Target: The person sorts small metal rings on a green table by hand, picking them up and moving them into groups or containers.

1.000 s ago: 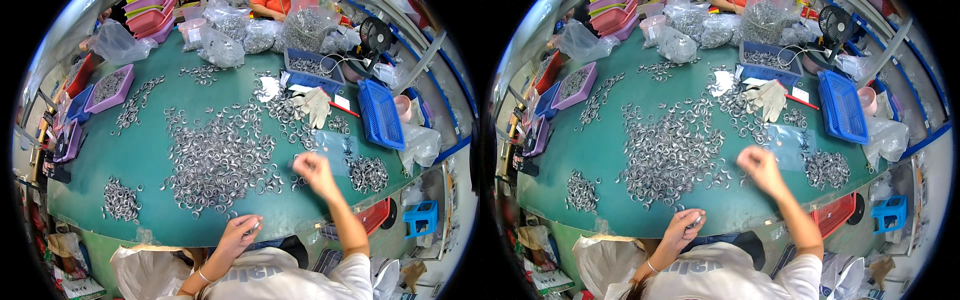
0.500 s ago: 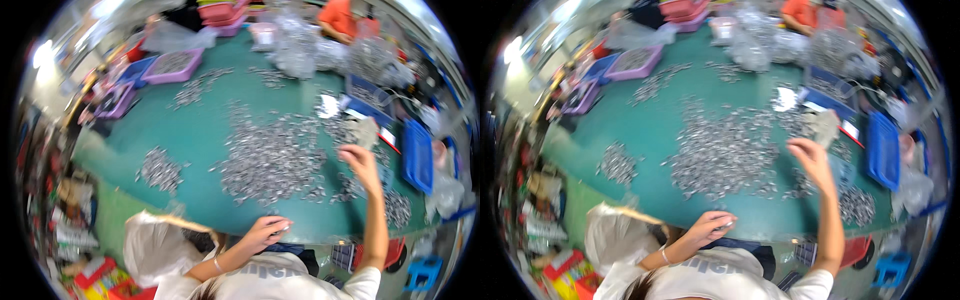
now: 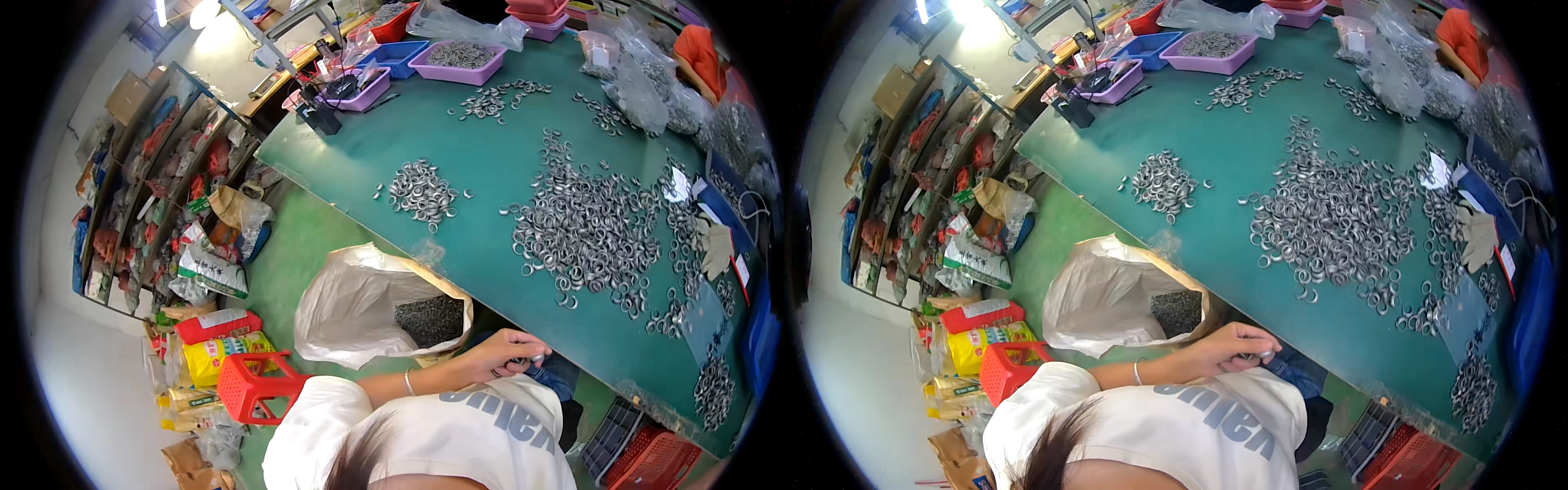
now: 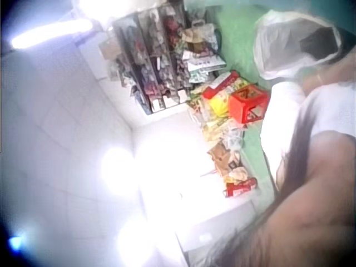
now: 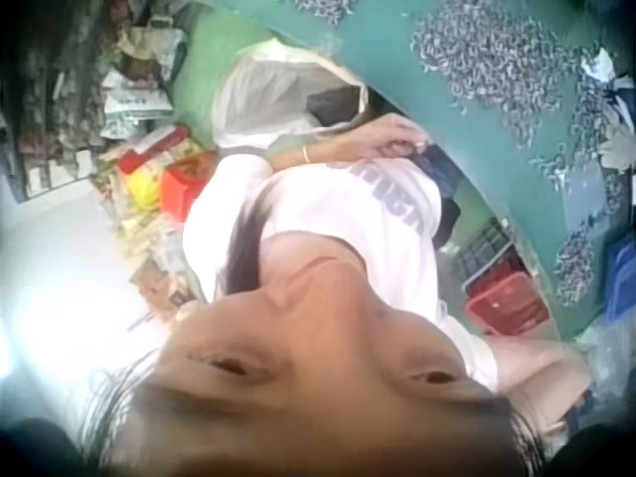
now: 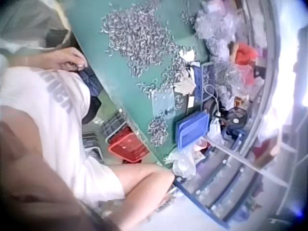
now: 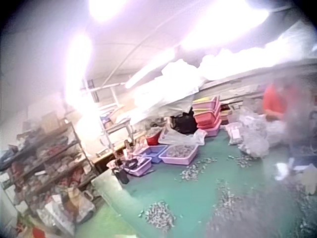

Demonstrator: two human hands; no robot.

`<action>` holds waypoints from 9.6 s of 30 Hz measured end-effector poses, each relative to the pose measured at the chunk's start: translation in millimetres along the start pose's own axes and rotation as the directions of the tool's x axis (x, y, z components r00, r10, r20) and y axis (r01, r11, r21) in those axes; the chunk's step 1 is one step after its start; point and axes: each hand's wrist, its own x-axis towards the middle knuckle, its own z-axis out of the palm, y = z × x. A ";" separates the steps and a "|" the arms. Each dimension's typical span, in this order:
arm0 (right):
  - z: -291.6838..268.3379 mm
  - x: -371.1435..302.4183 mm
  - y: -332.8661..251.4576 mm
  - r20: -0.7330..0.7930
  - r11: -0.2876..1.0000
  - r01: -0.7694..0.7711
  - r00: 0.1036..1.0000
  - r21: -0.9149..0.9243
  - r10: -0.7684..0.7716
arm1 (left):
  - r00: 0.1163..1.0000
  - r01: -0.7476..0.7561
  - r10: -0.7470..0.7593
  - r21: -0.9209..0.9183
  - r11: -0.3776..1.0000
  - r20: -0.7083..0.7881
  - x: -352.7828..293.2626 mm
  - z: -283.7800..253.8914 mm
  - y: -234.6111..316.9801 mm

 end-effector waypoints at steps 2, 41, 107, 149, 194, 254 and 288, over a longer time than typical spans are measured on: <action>3.2 -6.7 -3.6 0.014 1.000 -0.018 1.000 0.023 0.017 | 1.000 0.002 -0.002 -0.009 1.000 -0.008 -2.4 -0.2 -1.4; 22.3 -19.5 -26.2 -0.038 0.995 -0.070 0.997 0.073 0.072 | 0.964 -0.188 0.188 0.014 0.982 -0.187 -6.0 -13.0 59.4; 163.1 -61.2 -3.7 0.570 0.780 -0.517 0.780 0.352 0.259 | 0.804 -0.588 0.494 0.565 0.578 0.331 63.1 18.2 106.1; 123.1 -62.5 59.7 0.622 0.198 -0.828 0.532 0.525 0.575 | 0.801 -0.579 0.433 0.719 0.384 0.414 111.5 66.7 113.5; 119.4 -92.8 98.2 0.654 0.941 0.038 0.729 -0.337 0.205 | 0.546 -0.442 0.750 0.889 -0.120 0.373 171.7 44.6 22.3; 147.3 -85.1 84.1 0.451 0.837 -0.141 0.789 -0.529 0.418 | 1.000 0.004 -0.004 0.005 1.000 -0.003 72.1 19.1 10.5; 159.0 -93.7 77.3 0.484 0.854 -0.145 0.771 -0.499 0.414 | 0.993 -0.114 0.115 -0.096 0.989 0.002 81.0 18.6 7.2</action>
